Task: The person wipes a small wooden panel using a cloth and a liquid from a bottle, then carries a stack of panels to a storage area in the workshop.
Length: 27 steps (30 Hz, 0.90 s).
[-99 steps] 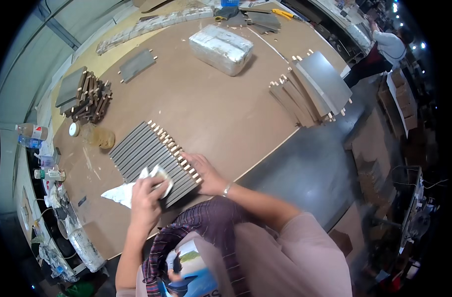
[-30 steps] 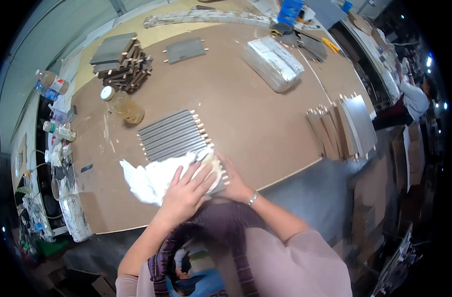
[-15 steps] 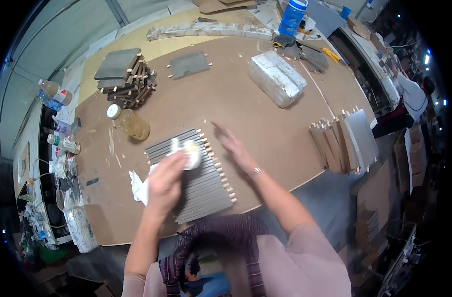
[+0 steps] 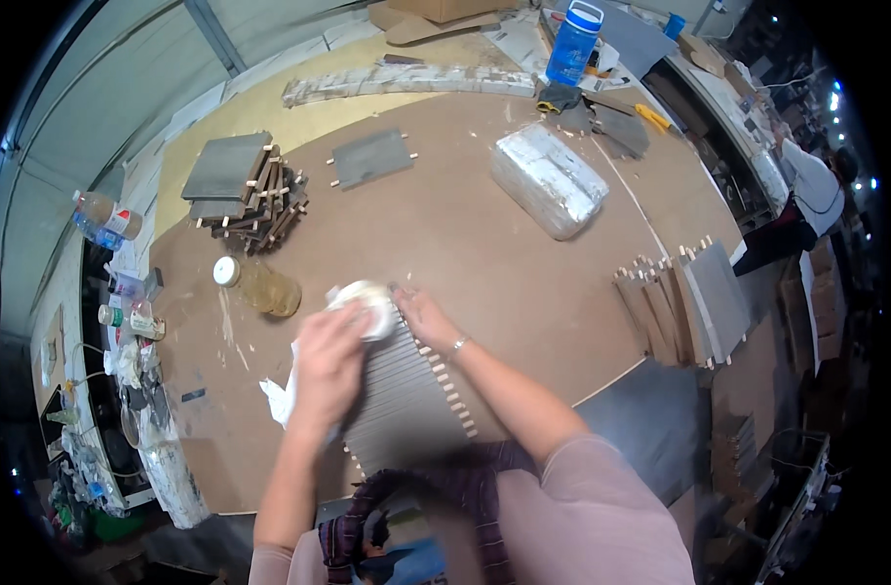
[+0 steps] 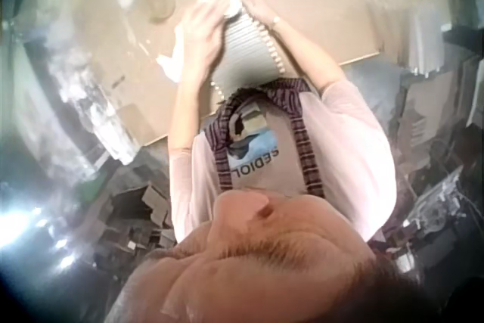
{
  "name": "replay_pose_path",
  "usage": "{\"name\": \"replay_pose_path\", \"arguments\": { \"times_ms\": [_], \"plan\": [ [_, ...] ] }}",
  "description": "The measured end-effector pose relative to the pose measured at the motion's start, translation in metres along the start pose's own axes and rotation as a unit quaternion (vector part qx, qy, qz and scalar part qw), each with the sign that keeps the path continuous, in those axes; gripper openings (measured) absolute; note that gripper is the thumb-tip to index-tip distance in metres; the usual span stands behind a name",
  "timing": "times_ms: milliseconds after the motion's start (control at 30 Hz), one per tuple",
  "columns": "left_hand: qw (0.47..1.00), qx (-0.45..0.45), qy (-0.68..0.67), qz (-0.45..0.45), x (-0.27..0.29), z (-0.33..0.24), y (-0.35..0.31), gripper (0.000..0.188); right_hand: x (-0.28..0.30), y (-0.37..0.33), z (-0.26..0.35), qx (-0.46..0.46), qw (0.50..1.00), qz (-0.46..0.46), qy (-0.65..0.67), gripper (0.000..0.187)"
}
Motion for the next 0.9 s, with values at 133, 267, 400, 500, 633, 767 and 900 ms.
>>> {"name": "replay_pose_path", "arguments": {
  "times_ms": [133, 267, 400, 500, 633, 767, 900],
  "plan": [
    [0.991, 0.021, 0.085, 0.098, -0.03, 0.023, 0.005, 0.047, -0.003, -0.002, -0.001, 0.153, 0.987, -0.031, -0.045, 0.032],
    [0.994, 0.099, 0.021, 0.043, 0.036, 0.08, -0.046, 0.043, -0.004, 0.005, 0.001, 0.057, 0.996, -0.028, 0.061, 0.03],
    [0.983, 0.128, 0.076, -0.103, 0.083, 0.088, -0.061, 0.038, -0.005, 0.005, 0.007, 0.042, 0.997, -0.02, 0.056, 0.032],
    [0.997, -0.004, 0.054, -0.054, 0.037, 0.05, -0.017, 0.033, -0.003, 0.006, 0.002, 0.061, 0.997, -0.031, 0.037, 0.034],
    [0.988, 0.059, 0.069, 0.125, -0.007, 0.036, -0.019, 0.045, -0.006, 0.006, -0.001, 0.083, 0.994, -0.066, 0.027, 0.033],
    [0.971, 0.215, -0.054, -0.094, 0.07, 0.137, -0.097, 0.033, -0.006, 0.006, 0.005, 0.075, 0.996, -0.038, 0.018, 0.036],
    [0.769, 0.376, -0.445, -0.261, 0.08, 0.163, -0.13, 0.026, -0.006, 0.01, -0.002, 0.091, 0.995, -0.015, -0.028, 0.043]
  ]
}}
Point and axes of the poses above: each hand's wrist, its own y-axis towards the middle knuckle, its own x-axis out of the back of the hand, z = x × y, the point moved 5 cm from there along y, towards the middle knuckle, and after that the axes turned 14 degrees about -y, right-handed, at the moved point
